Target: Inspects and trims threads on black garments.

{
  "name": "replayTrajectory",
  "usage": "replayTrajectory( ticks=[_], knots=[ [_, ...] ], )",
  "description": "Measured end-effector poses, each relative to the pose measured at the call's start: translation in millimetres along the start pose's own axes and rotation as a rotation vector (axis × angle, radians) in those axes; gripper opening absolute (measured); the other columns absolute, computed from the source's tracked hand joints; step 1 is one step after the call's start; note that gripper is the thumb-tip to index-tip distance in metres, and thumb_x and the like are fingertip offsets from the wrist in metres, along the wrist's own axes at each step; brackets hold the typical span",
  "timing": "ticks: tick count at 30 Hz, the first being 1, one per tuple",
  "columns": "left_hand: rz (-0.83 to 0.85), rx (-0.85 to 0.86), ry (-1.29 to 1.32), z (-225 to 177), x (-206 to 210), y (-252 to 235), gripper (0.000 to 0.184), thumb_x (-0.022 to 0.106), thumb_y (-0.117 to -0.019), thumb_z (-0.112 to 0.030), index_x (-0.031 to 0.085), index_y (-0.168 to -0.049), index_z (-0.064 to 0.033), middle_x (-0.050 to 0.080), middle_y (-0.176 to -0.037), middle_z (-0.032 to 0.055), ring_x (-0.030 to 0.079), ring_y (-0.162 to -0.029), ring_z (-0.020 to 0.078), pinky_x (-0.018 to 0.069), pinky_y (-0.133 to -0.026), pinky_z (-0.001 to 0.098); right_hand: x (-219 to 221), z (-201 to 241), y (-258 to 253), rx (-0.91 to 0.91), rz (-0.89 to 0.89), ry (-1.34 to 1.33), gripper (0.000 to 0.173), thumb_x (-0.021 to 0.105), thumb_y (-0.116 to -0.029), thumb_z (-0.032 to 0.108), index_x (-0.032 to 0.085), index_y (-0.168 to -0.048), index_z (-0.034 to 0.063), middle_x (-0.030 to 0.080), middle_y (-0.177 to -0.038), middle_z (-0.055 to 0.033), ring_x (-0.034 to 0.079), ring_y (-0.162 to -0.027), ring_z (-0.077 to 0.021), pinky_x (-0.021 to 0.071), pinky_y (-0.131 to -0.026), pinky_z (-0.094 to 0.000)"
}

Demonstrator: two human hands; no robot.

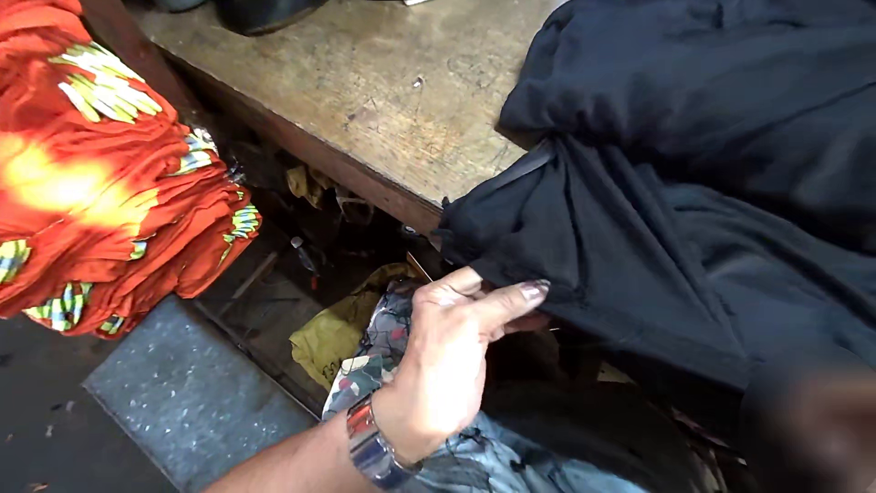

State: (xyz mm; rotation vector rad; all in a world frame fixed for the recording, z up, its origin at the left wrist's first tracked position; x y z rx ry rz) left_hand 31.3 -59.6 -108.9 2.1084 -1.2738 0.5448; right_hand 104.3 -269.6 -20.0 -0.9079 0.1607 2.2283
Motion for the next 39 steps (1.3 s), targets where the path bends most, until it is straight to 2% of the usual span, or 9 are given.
replayTrajectory(
  ticks=[5,13,19,23,27,30,34,36,39],
  knots=[
    [-0.011,0.275,-0.471,-39,11,12,0.027,0.072,-0.0895,0.004,0.069,-0.116,-0.0022,0.074,-0.094,0.0075,0.072,-0.078,0.0139,0.0609,-0.066,0.0266,11,-5,-5,0.099,0.056,0.214,0.019,0.059,-0.0933,0.009,0.063,-0.096,-0.0093,0.066,-0.078,-0.0159,0.061,-0.066,-0.0111,0.0506,-0.058,-0.025],
    [0.12,0.321,-0.258,-37,16,17,0.016,0.062,-0.0965,0.006,0.064,-0.112,0.0051,0.071,-0.091,0.0142,0.071,-0.079,0.0164,0.0616,-0.072,0.0298,36,41,-46,-0.122,-0.103,0.078,0.046,0.074,-0.0897,0.023,0.063,-0.133,0.0109,0.069,-0.109,0.0035,0.061,-0.086,0.0032,0.0528,-0.074,-0.0157],
    [0.153,0.192,-0.106,-29,12,15,0.016,0.054,-0.0987,0.008,0.065,-0.11,0.0042,0.07,-0.092,0.0125,0.07,-0.077,0.014,0.0615,-0.073,0.0295,49,58,-55,-0.363,-0.17,0.15,0.015,0.059,-0.1003,0.022,0.069,-0.105,0.0119,0.066,-0.086,0.0022,0.059,-0.075,-0.0011,0.0461,-0.064,-0.0182],
    [0.179,0.114,-0.032,-23,11,13,0.021,0.061,-0.0968,0.002,0.064,-0.117,0.0034,0.071,-0.099,0.0178,0.074,-0.085,0.0222,0.0631,-0.078,0.0369,83,65,-35,-0.346,0.166,0.091,0.023,0.05,-0.1047,0.021,0.067,-0.1,0.0063,0.065,-0.08,-0.0076,0.06,-0.071,-0.0147,0.0477,-0.06,-0.0302],
    [0.184,0.134,-0.227,-20,16,14,0.037,0.075,-0.0843,0.005,0.066,-0.119,-0.0038,0.072,-0.099,0.0105,0.07,-0.079,0.0137,0.0594,-0.063,0.0263,111,82,-14,-0.334,0.299,0.08,0.025,0.046,-0.1042,0.012,0.066,-0.094,0.0012,0.062,-0.075,-0.0142,0.06,-0.066,-0.026,0.046,-0.056,-0.0386],
    [0.177,0.118,-0.171,-17,14,10,0.05,0.074,-0.0783,0.017,0.061,-0.123,0.0004,0.069,-0.108,0.0168,0.072,-0.089,0.0214,0.0632,-0.075,0.0342,115,89,-6,-0.327,0.311,0.008,0.024,0.048,-0.103,0.013,0.067,-0.093,0.0004,0.061,-0.074,-0.0148,0.059,-0.065,-0.0274,0.0455,-0.056,-0.0389],
    [0.179,0.076,-0.097,-19,15,8,0.052,0.075,-0.0764,0.018,0.06,-0.123,0.0004,0.068,-0.109,0.0172,0.072,-0.09,0.0219,0.0632,-0.076,0.035,74,61,-5,-0.127,0.099,0.012,0.058,0.052,-0.1027,0.049,0.064,-0.121,-0.0048,0.068,-0.096,-0.0189,0.063,-0.083,-0.0195,0.0531,-0.072,-0.0337],
    [0.199,0.056,-0.054,-21,17,10,0.056,0.074,-0.0767,0.02,0.059,-0.127,0.0012,0.068,-0.115,0.0181,0.071,-0.099,0.024,0.063,-0.082,0.038,46,46,-7,-0.119,-0.119,0.26,0.054,0.035,-0.1101,0.034,0.062,-0.123,-0.0102,0.064,-0.093,-0.0224,0.059,-0.081,-0.0217,0.0492,-0.073,-0.0336],
    [0.186,0.003,0.007,-17,17,11,0.056,0.07,-0.0781,0.018,0.06,-0.129,-0.0012,0.067,-0.118,0.0174,0.071,-0.099,0.0236,0.0625,-0.083,0.0379,34,44,-3,-0.157,-0.311,0.583,0.039,0.044,-0.1075,0.02,0.067,-0.116,-0.0096,0.066,-0.09,-0.025,0.064,-0.083,-0.03,0.0507,-0.075,-0.0386]
  ],
)
Point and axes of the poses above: each hand's wrist, its own y-axis away from the middle knuckle, its own x-axis out of the palm, z = x × y, the point moved 10 cm from there along -y, towards the middle knuckle
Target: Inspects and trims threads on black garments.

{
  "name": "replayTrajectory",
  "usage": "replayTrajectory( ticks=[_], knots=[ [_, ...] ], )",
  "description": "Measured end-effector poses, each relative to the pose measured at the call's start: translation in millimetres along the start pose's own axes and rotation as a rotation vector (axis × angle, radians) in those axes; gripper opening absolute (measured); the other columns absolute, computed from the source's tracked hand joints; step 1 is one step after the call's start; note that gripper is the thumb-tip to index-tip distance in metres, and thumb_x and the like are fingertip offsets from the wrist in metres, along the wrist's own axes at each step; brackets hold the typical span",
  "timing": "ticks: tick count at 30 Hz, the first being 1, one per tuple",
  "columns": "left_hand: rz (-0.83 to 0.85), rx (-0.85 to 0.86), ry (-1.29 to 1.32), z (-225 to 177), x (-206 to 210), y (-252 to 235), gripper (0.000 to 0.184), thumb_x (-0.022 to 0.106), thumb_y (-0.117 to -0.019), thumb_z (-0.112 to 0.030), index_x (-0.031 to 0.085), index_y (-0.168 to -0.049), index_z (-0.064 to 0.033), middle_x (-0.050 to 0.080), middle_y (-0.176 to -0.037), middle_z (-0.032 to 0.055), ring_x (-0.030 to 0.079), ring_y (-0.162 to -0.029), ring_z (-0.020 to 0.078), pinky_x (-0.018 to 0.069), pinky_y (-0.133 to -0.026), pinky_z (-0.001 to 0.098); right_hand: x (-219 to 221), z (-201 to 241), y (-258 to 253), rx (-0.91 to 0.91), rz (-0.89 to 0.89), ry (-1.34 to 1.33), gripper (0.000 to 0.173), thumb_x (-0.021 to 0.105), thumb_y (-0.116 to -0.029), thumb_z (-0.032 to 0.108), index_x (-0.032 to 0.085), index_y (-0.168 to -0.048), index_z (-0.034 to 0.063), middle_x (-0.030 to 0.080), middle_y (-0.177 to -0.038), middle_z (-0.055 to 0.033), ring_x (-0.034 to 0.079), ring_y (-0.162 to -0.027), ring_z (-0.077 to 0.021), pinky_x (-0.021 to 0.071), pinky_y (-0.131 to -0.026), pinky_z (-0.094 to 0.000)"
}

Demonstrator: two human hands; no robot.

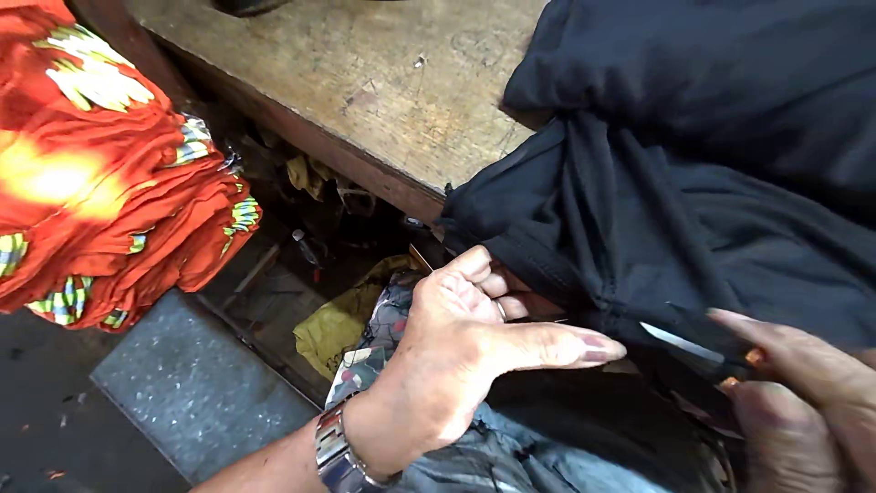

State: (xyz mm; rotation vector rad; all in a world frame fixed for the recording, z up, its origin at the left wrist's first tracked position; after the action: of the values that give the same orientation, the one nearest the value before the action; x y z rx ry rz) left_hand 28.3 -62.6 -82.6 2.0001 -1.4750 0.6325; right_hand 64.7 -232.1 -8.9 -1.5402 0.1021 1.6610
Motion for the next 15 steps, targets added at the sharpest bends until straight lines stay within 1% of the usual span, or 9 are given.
replayTrajectory(
  ticks=[2,4,7,10,12,13,14,15],
  knots=[
    [-0.006,-0.02,0.032,3,0,1,0.053,0.069,-0.0794,0.014,0.06,-0.129,-0.0018,0.067,-0.118,0.0176,0.071,-0.098,0.023,0.0621,-0.082,0.0372,3,8,3,-0.05,-0.052,0.051,0.036,0.046,-0.107,0.022,0.067,-0.114,-0.0065,0.065,-0.086,-0.0215,0.062,-0.079,-0.0286,0.0491,-0.071,-0.0372],
    [-0.017,-0.036,0.052,4,0,2,0.053,0.068,-0.0801,0.014,0.061,-0.13,-0.002,0.067,-0.12,0.018,0.071,-0.1,0.0232,0.0612,-0.085,0.0376,7,15,3,-0.074,-0.077,0.055,0.035,0.047,-0.107,0.023,0.067,-0.114,-0.0046,0.063,-0.084,-0.019,0.06,-0.078,-0.0274,0.0469,-0.071,-0.0371],
    [-0.021,-0.044,0.071,5,0,3,0.051,0.066,-0.0812,0.013,0.06,-0.13,-0.0017,0.067,-0.116,0.0187,0.072,-0.094,0.0222,0.0624,-0.081,0.0364,11,20,-2,-0.079,-0.114,0.052,0.035,0.045,-0.1081,0.024,0.066,-0.115,-0.0023,0.061,-0.083,-0.0171,0.058,-0.077,-0.0265,0.045,-0.07,-0.037],
    [-0.022,-0.038,0.072,5,1,3,0.052,0.066,-0.0813,0.015,0.06,-0.13,-0.002,0.067,-0.118,0.0183,0.072,-0.096,0.0226,0.0621,-0.083,0.037,13,23,-8,-0.106,-0.136,0.06,0.032,0.046,-0.1075,0.023,0.066,-0.109,-0.0008,0.059,-0.079,-0.0155,0.057,-0.072,-0.0265,0.0438,-0.064,-0.0381],
    [-0.031,-0.035,0.05,4,0,4,0.052,0.066,-0.0803,0.017,0.06,-0.128,-0.0021,0.068,-0.116,0.0174,0.072,-0.095,0.0213,0.0624,-0.081,0.0356,15,25,-11,-0.12,-0.119,0.06,0.031,0.045,-0.1075,0.023,0.066,-0.104,-0.0009,0.059,-0.076,-0.0155,0.056,-0.068,-0.0267,0.0428,-0.061,-0.0386],
    [-0.03,-0.032,0.037,3,0,4,0.051,0.067,-0.08,0.017,0.061,-0.127,-0.0021,0.068,-0.116,0.017,0.072,-0.095,0.0209,0.0624,-0.081,0.0354,16,24,-13,-0.106,-0.104,0.032,0.032,0.045,-0.1078,0.023,0.065,-0.102,-0.0009,0.059,-0.075,-0.0154,0.056,-0.068,-0.0259,0.0429,-0.061,-0.0383],
    [-0.028,-0.027,0.029,3,0,4,0.051,0.068,-0.0798,0.017,0.061,-0.127,-0.0017,0.068,-0.116,0.0171,0.071,-0.096,0.0212,0.0621,-0.082,0.0358,17,20,-14,-0.071,-0.083,-0.036,0.032,0.043,-0.1085,0.023,0.064,-0.102,-0.0005,0.059,-0.075,-0.0141,0.056,-0.068,-0.023,0.0429,-0.06,-0.0365],
    [-0.026,-0.02,0.022,1,0,3,0.051,0.068,-0.0799,0.017,0.061,-0.127,-0.0012,0.068,-0.115,0.0173,0.071,-0.096,0.0214,0.0617,-0.083,0.0363,19,11,-14,0.002,-0.061,-0.165,0.034,0.041,-0.11,0.024,0.064,-0.102,0.0,0.059,-0.076,-0.0111,0.055,-0.068,-0.0168,0.0431,-0.061,-0.032]
  ],
)
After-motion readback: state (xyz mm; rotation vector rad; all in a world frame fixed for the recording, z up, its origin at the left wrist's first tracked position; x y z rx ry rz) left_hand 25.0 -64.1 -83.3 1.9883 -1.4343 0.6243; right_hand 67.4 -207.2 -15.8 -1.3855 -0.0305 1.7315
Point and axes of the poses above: each hand's wrist, its own y-axis away from the middle knuckle, its own x-axis out of the palm, z = x × y, the point moved 10 cm from there along -y, towards the middle knuckle
